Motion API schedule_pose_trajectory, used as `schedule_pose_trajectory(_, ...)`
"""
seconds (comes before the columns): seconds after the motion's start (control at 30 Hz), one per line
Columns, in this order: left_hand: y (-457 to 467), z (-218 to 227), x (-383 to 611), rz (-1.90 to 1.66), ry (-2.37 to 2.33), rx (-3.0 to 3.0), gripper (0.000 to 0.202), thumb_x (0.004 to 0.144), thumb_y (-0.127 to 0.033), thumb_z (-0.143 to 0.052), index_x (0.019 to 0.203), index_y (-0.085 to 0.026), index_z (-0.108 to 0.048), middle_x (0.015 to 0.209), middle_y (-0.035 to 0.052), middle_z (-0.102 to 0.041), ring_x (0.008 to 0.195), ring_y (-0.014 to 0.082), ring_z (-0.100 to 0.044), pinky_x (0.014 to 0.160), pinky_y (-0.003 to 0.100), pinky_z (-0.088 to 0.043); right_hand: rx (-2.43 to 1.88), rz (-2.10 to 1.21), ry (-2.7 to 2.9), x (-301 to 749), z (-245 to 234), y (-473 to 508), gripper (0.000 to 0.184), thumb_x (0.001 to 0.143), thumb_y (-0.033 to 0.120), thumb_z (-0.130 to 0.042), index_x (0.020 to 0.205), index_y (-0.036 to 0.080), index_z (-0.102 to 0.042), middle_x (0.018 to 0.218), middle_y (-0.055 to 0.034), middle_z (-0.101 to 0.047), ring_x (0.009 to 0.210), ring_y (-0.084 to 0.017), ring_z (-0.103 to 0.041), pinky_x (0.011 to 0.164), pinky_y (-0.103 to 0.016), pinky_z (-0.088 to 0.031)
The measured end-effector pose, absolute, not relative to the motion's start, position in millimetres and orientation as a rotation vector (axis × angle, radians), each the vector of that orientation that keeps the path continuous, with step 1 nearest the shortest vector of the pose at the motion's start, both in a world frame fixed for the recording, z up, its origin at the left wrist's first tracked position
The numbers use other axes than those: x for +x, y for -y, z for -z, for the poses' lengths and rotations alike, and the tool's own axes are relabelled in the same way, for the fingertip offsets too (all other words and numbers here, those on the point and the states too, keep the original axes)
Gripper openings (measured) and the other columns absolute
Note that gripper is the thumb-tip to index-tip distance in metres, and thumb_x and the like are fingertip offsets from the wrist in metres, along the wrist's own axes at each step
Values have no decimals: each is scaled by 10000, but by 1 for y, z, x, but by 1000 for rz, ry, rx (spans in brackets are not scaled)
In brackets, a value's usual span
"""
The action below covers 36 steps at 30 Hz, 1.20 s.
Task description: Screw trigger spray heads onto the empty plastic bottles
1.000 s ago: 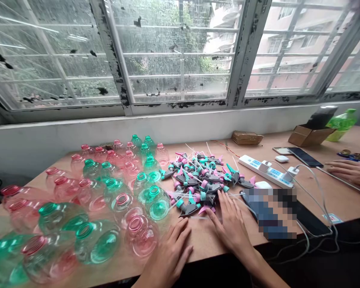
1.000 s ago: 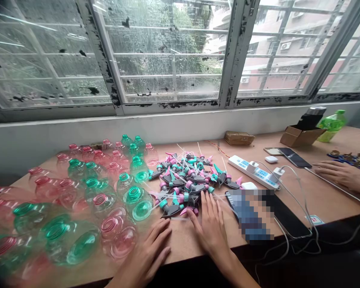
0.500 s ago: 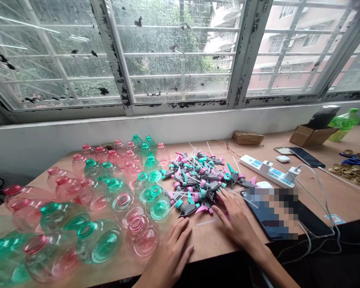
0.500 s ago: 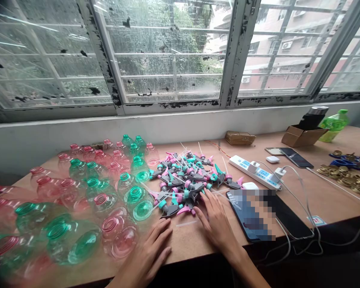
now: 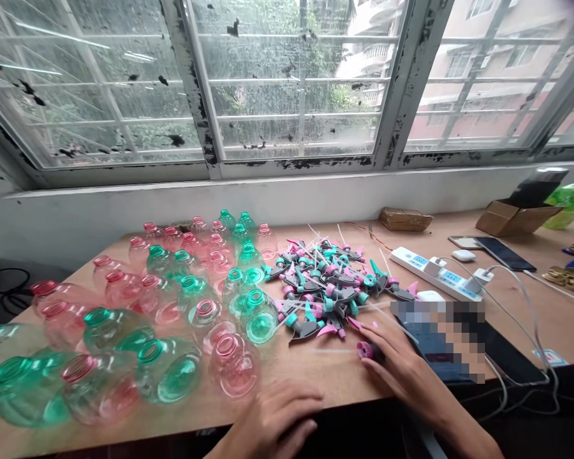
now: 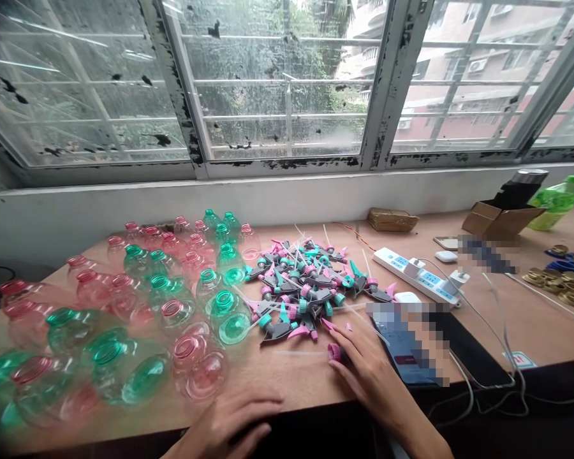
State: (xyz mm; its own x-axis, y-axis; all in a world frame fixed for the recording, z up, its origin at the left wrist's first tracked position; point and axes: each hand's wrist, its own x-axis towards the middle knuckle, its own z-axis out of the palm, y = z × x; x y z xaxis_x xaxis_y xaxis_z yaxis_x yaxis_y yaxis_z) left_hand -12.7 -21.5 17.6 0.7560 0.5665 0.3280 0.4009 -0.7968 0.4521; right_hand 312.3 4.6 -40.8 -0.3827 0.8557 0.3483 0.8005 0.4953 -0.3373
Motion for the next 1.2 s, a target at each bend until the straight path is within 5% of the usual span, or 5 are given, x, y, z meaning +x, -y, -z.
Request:
schedule_pose_trajectory(0.23,31,-40,-38,-1999,-1392,2111,701,860,13,-613,1407,-417,-526,1516,-65,-549,1492,285,-445,1280,628,-318,-1393,19,2177,304,41,-14,757,975,434,-658,1596,239,-272,1661,-220,-402,1540,-396,-353,1178,-686,-400)
schedule_pose_trajectory(0.5,13,-36,-42,-1623,-1389,1956,471,941,-161,-653,1363,-337,-540,1451,97,-576,1513,350,-441,1139,647,-544,-1342,-134,2281,305,36,-10,625,952,506,-675,1522,337,-483,1607,-134,-529,1426,-381,-530,1127,-616,-473)
schedule_pose_trajectory(0.7,7,-11,-35,-1414,-1224,2354,847,895,-162,-743,1587,-270,-266,1566,135,-509,1487,281,-507,1242,476,-494,-1338,-240,2309,302,28,-7,852,719,727,-788,1429,291,-609,1570,-173,-572,1391,-433,-547,1119,-634,-458)
schedule_pose_trajectory(0.83,2,6,-31,-1274,-1237,2161,955,893,-282,-759,1615,-344,-137,1664,147,-395,1566,344,-389,1280,636,-349,-1300,-395,2325,303,22,-5,932,646,757,-813,1433,304,-604,1565,-163,-582,1391,-442,-538,1118,-632,-448)
schedule_pose_trajectory(1.2,0,-6,-17,-770,-1084,1969,1194,681,-354,-932,1531,-377,-95,1626,168,-364,1518,368,-448,1275,662,-347,-1176,-603,2161,307,22,-6,404,778,611,-817,991,270,-779,1417,-119,-724,1257,-362,-677,1047,-485,-562)
